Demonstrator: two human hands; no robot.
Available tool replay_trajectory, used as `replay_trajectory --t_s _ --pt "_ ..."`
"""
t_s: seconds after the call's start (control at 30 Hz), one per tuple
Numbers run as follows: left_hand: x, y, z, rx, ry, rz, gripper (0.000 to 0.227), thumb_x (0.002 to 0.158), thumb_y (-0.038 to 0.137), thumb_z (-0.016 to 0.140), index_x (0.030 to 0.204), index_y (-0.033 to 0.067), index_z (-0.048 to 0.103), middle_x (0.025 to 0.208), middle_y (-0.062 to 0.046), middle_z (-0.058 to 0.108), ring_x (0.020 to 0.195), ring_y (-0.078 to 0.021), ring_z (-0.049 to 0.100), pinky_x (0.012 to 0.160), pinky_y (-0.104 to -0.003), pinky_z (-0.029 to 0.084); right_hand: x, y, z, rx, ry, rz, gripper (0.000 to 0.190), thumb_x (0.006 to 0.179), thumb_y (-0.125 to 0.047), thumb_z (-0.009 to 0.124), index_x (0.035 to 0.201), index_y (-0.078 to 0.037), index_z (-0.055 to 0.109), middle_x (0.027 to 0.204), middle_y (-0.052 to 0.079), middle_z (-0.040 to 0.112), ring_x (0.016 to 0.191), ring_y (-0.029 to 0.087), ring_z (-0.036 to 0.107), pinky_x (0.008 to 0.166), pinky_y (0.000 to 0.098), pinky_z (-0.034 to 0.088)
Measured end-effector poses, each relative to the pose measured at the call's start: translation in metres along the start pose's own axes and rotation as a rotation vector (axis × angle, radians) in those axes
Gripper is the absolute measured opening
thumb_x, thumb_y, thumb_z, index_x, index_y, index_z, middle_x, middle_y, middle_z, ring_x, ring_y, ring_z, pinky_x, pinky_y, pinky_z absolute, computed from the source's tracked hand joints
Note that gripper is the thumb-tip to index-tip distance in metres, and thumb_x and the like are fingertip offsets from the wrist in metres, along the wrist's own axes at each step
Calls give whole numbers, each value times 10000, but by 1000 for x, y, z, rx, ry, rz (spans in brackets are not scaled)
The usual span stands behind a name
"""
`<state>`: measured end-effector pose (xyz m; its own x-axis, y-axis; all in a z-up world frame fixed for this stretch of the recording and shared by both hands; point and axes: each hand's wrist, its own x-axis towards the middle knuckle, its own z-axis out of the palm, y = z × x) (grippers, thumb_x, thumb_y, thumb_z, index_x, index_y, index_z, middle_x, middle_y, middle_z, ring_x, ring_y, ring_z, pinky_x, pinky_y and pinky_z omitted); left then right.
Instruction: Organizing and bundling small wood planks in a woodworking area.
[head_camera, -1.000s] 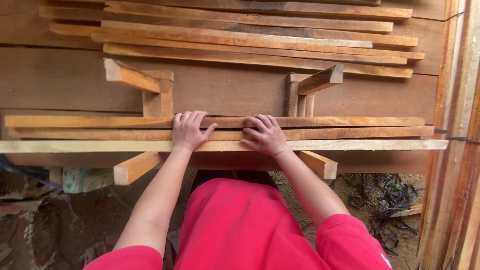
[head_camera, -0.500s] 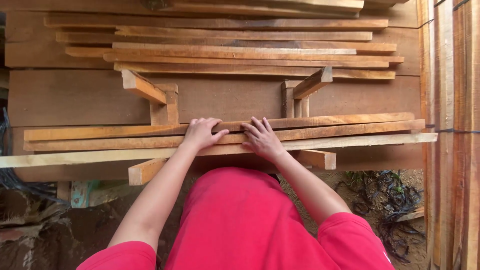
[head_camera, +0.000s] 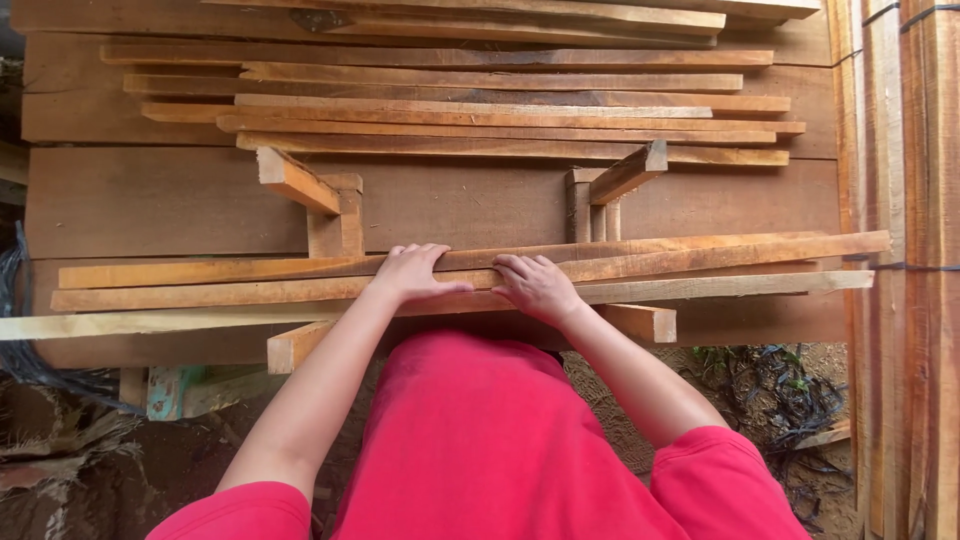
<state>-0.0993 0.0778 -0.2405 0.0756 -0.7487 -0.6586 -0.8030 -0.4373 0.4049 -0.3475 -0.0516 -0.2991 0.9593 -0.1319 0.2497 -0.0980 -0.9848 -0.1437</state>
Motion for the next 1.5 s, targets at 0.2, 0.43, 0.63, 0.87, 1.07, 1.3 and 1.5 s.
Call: replay_trajectory --t_s 0.2,0.43,0.63,0.87,1.07,1.3,1.5 --pt "10 5 -10 -116 -145 -137 928 919 857 210 1524 215 499 1543 0 548 1457 -232 477 1191 -510 314 1 -11 -39 146 29 19 364 994 -403 634 1146 -79 699 1190 48 653 936 208 691 760 334 513" --pt "30 -4 8 -35 -132 -158 802 904 789 391 1465 247 578 1429 -26 650 1379 -250 562 1121 -529 394 -22 -28 -25 257 81 33 345 978 -356 676 1133 -49 709 1179 85 683 998 257 700 815 373 537" --pt "41 -25 41 -3 97 -62 613 890 580 641 1388 223 632 1302 -31 716 1258 -263 649 1030 -495 472 -26 -25 -6 146 113 64 349 944 -412 696 1142 -126 728 1219 21 680 1217 246 611 1099 475 430" --pt "38 -40 72 74 402 75 455 927 474 679 1335 276 636 1289 74 690 1224 -175 633 1007 -409 450 -6 19 6 145 5 338 503 900 -474 738 1298 -177 660 1262 48 650 1235 299 589 1091 566 396" --pt "12 -25 51 12 402 108 435 902 500 699 1268 265 681 1278 76 681 1219 -180 618 1007 -391 461 -7 36 -12 205 -148 355 381 893 -488 741 1133 -192 731 981 5 681 965 240 681 891 419 535" --pt "19 -40 71 7 330 15 376 915 488 683 1244 307 714 1212 95 690 1169 -193 621 965 -406 468 -17 24 -2 304 -216 502 337 865 -453 775 1113 -228 749 1032 -25 661 987 230 659 820 397 541" --pt "12 -33 71 -163 397 34 240 903 489 723 1070 316 719 1092 85 689 1122 -209 637 983 -428 472 -32 24 15 339 -134 514 325 861 -503 777 1034 -250 669 1064 -50 643 1037 198 651 852 379 528"
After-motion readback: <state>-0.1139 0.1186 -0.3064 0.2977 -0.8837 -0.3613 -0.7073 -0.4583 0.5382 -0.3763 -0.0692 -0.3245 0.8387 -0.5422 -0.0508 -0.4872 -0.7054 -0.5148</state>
